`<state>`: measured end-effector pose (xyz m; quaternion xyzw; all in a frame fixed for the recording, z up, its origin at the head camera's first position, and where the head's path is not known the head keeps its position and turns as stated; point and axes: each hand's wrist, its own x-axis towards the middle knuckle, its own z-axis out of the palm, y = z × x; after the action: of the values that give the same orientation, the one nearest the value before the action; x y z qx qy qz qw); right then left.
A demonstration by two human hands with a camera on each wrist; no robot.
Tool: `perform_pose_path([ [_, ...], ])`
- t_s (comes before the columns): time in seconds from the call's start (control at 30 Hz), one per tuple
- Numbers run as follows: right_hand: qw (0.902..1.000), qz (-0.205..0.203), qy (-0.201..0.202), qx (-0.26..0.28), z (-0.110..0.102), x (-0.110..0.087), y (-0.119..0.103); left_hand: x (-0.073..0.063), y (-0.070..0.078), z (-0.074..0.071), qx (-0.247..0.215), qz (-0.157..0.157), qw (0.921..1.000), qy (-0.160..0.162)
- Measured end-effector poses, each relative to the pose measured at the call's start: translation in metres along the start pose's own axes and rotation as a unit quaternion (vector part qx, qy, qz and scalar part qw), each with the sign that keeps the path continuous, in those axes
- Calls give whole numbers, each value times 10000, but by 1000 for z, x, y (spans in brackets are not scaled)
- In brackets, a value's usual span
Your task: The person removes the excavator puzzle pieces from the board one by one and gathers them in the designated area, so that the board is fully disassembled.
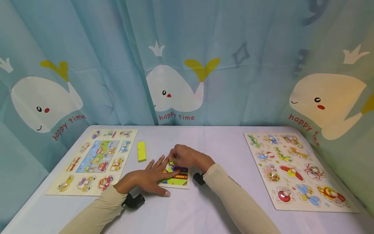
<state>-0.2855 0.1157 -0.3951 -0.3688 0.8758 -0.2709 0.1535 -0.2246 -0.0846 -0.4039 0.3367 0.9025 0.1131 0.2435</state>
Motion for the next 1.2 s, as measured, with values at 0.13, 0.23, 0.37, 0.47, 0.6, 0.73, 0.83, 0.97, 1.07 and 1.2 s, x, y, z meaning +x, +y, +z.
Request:
perform_pose_path([
  [0.13,9995,-156,-184,226,0,-1,-5,0,0,1,20,10,10000,-2],
  [0.23,9996,-100,-171,210,0,-2,-7,0,1,1,-13,-6,10000,-5],
  [0.37,9996,143,110,215,-2,-5,-4,0,1,1,-23,-23,10000,-18],
  [0.47,9988,181,334,320,-3,-8,1,0,0,2,60,-23,10000,3],
  [0.6,9971,26,527,544,-3,-10,7,1,0,1,126,-8,9999,36],
  [0.73,9937,-84,725,849,-4,-14,11,0,0,1,122,2,9999,22],
  [0.83,9903,-87,910,1051,-7,-17,14,0,0,1,108,24,9999,-2],
  [0.97,9869,-5,1126,1153,-13,-22,18,-1,1,0,69,28,10000,-7],
  [1.07,9864,72,1225,1093,-17,-25,22,-2,1,0,69,9,10000,0],
  [1.2,9861,257,1274,1036,-21,-31,25,-2,2,0,119,4,9999,22],
])
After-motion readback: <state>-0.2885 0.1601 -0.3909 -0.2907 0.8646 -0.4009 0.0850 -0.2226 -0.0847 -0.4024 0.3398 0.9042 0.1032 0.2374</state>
